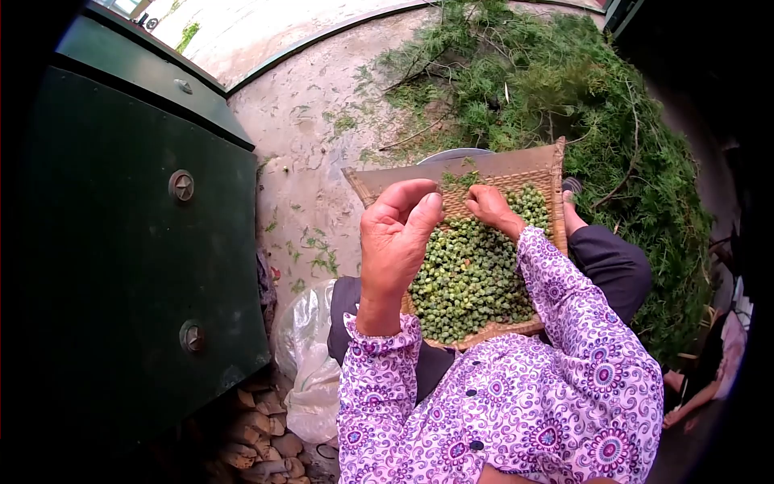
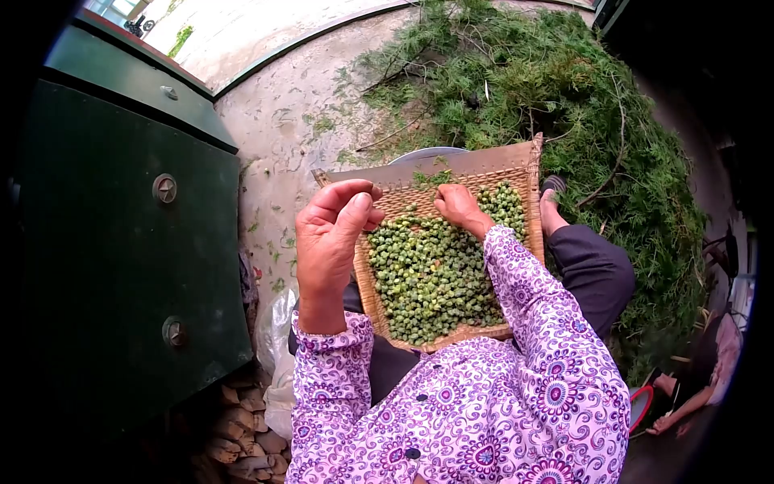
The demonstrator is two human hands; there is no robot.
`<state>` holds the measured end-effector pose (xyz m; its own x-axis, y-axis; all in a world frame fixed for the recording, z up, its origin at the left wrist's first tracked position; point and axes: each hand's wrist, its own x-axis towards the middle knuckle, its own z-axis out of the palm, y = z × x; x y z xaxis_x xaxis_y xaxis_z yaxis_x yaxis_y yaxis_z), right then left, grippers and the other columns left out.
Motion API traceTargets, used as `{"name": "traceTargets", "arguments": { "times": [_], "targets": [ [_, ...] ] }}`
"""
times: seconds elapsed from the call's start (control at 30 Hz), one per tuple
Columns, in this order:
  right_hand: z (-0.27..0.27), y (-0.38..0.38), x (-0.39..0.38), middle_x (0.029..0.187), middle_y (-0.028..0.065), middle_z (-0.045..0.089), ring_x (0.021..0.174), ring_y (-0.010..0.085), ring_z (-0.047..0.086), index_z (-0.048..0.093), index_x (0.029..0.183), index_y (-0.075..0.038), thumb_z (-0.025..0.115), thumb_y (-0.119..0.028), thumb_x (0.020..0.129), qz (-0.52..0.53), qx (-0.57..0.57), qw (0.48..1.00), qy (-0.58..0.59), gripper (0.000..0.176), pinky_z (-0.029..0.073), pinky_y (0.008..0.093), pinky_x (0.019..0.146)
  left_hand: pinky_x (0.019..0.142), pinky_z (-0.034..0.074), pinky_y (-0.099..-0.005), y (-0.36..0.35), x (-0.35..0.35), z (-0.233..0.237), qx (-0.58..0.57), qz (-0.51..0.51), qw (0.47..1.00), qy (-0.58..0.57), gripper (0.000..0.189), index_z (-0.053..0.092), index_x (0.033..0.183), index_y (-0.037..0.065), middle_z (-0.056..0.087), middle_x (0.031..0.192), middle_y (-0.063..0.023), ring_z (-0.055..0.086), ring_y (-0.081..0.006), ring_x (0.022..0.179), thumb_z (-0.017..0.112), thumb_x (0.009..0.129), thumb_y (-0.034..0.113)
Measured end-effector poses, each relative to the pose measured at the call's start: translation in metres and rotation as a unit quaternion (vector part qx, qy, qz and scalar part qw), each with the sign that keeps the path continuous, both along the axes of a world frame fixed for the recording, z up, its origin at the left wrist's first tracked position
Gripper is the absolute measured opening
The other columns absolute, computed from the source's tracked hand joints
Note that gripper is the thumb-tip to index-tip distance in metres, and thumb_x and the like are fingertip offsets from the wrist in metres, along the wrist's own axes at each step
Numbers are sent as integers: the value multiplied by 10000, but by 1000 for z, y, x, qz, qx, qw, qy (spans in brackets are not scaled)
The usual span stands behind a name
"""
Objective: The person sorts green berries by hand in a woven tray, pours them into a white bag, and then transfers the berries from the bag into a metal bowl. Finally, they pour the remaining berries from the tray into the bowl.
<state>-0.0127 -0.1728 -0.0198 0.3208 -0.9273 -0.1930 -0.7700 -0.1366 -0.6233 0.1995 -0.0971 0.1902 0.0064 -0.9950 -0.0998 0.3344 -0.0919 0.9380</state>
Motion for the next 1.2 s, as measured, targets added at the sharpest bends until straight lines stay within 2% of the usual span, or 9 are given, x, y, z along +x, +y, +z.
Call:
{"name": "traceTargets", "arguments": {
  "times": [0.13, 0.23, 0.33, 0.5, 0.67, 0.87, 1.0, 1.1, 1.2],
  "targets": [
    [-1, -18, 33, 896, 157, 527, 843, 338, 534, 555, 900, -61, 601, -92, 703, -12, -108, 992, 57, 205, 439, 428, 736, 691, 458, -195, -1, 2, -2, -5, 0, 1000, -5, 204, 582, 995, -23, 607, 870, -24, 553, -63, 756, 612, 835, 100],
    [18, -17, 72, 871, 103, 522, 911, 288, 509, 596, 861, -113, 629, -107, 642, 81, -119, 989, 20, 222, 407, 393, 750, 653, 472, -200, -2, 1, -2, -31, 4, 999, -16, 201, 591, 983, -15, 635, 888, -65, 589, -81, 707, 594, 843, 129],
    [-1, -15, 87, 865, 83, 524, 896, 265, 495, 629, 823, -152, 617, -139, 653, 169, -201, 964, 27, 171, 381, 389, 743, 659, 475, -206, -3, 1, -3, -27, 7, 999, -16, 203, 586, 986, -25, 634, 892, -72, 592, -91, 713, 594, 841, 118],
    [-31, -39, 65, 842, 89, 528, 879, 263, 501, 619, 722, -117, 583, -150, 692, 191, -157, 960, 128, 57, 384, 394, 739, 669, 476, -214, 0, 4, 1, -15, 18, 1000, -3, 213, 583, 998, -27, 634, 911, -86, 594, -97, 723, 592, 842, 118],
    [-29, -47, 19, 891, 106, 518, 930, 291, 476, 612, 813, -108, 617, -147, 680, 48, -151, 973, 167, 138, 393, 412, 744, 678, 476, -222, 3, 6, 2, -17, 15, 1000, -11, 217, 581, 1007, -27, 633, 926, -94, 596, -105, 727, 588, 845, 118],
    [-32, -58, 20, 1185, 133, 456, 1125, 316, 405, 585, 1046, -112, 731, -242, 630, -125, -115, 983, 69, 460, 367, 422, 939, 683, 473, -219, 3, 4, 1, -12, 12, 1000, -2, 228, 579, 1013, -26, 632, 928, -94, 597, -104, 732, 594, 844, 125],
    [-33, -49, 25, 1126, 131, 482, 1054, 307, 456, 570, 1034, -83, 749, -255, 607, -5, -137, 988, 71, 494, 402, 415, 891, 686, 476, -220, 2, 4, 1, -7, 14, 1000, -3, 232, 578, 1017, -28, 632, 928, -95, 599, -105, 732, 597, 841, 123],
    [-32, -49, 7, 1044, 141, 499, 984, 311, 486, 536, 1042, -58, 758, -252, 598, -104, -171, 980, 15, 533, 423, 408, 840, 689, 479, -223, 2, 4, 0, -3, 16, 1000, -7, 233, 578, 1018, -30, 631, 927, -97, 601, -107, 731, 600, 839, 118],
    [-19, -34, -2, 966, 175, 497, 924, 327, 502, 481, 1034, -39, 784, -274, 583, -136, -111, 981, 80, 591, 437, 416, 785, 715, 482, -211, 3, 4, 2, 5, 4, 1000, 16, 203, 568, 1014, -29, 595, 913, -43, 566, -87, 784, 599, 836, 66]
  ]
}}
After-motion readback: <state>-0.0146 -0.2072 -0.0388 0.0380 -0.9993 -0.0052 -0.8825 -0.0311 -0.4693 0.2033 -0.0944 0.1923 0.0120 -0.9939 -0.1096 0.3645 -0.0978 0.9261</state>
